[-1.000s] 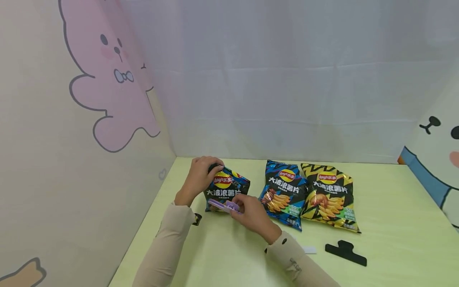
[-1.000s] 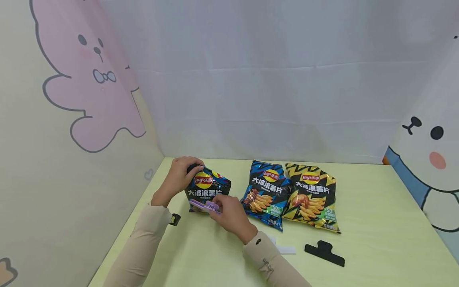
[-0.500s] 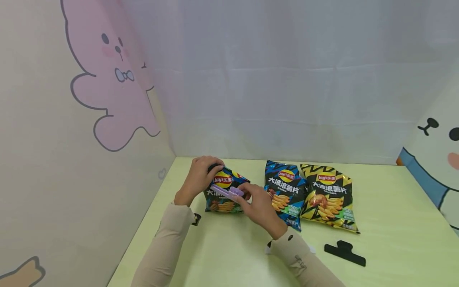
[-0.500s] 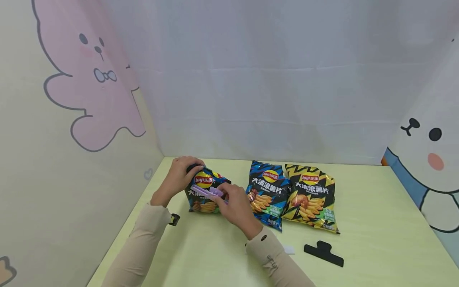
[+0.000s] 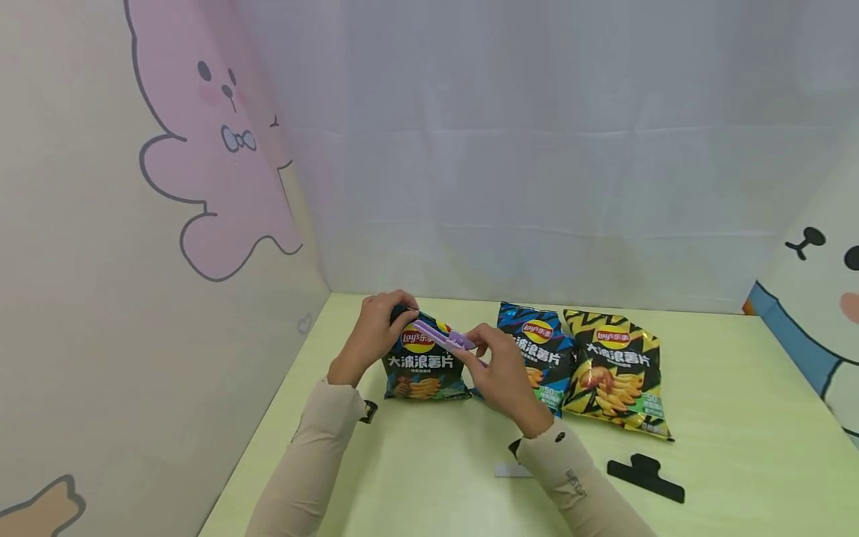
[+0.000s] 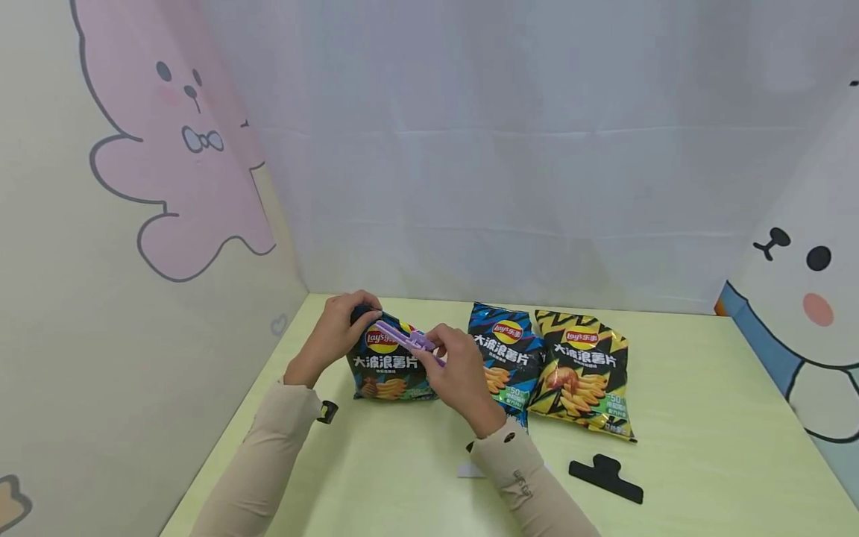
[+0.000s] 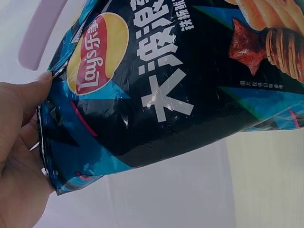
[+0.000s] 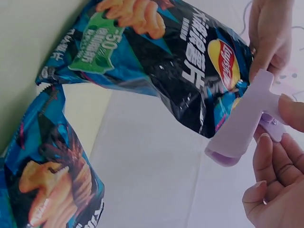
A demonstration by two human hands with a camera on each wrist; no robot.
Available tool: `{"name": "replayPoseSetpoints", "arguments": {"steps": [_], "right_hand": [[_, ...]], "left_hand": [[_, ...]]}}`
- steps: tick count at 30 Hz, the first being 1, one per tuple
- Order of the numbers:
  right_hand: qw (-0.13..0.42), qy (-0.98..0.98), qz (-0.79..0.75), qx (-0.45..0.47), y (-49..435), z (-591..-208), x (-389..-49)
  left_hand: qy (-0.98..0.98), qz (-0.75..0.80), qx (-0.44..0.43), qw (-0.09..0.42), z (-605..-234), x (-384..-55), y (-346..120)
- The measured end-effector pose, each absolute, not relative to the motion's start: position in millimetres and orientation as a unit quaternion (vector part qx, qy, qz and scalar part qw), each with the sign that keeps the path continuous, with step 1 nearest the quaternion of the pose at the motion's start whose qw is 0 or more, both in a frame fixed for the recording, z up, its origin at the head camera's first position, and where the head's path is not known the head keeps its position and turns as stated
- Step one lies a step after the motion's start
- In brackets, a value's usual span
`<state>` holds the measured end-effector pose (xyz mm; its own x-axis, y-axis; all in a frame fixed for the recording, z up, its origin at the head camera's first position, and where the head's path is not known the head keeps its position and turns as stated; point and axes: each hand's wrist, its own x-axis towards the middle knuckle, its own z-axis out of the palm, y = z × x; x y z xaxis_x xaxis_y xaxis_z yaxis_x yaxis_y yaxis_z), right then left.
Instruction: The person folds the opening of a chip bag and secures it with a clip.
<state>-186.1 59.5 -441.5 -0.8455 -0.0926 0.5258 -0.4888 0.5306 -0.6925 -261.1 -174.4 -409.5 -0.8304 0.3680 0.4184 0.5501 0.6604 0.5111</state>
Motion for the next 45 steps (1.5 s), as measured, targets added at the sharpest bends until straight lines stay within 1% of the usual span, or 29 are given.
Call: {"name": "replayPoseSetpoints", "arguments": {"steps": [6, 14, 19, 23, 29, 33, 37, 45], "right_hand": [[0.252, -0.833, 0.461, 0.176, 66, -440, -192], [0.250, -0.824, 0.476, 0.181, 73, -442, -199], [0.229, -0.822, 0.493, 0.170, 74, -437, -200], [0.208, -0.825, 0.499, 0.164, 74, -435, -202], [0.201, -0.829, 0.491, 0.176, 75, -433, -204], [0.172, -0.834, 0.495, 0.172, 77, -428, -207], [0.139, -0.836, 0.507, 0.158, 75, -426, -209], [0.117, -0.833, 0.520, 0.148, 69, -426, -211]], "left_hand": [[-0.901, -0.325, -0.254, 0.138, -409, -261, -175], [-0.895, -0.324, -0.266, 0.154, -411, -261, -176], [-0.895, -0.321, -0.260, 0.167, -412, -260, -178], [-0.893, -0.333, -0.258, 0.158, -412, -260, -181], [-0.884, -0.349, -0.271, 0.154, -416, -261, -185], [-0.878, -0.360, -0.277, 0.154, -417, -263, -186], [-0.874, -0.379, -0.264, 0.149, -418, -261, -187], [-0.869, -0.401, -0.258, 0.133, -417, -257, -191]]}}
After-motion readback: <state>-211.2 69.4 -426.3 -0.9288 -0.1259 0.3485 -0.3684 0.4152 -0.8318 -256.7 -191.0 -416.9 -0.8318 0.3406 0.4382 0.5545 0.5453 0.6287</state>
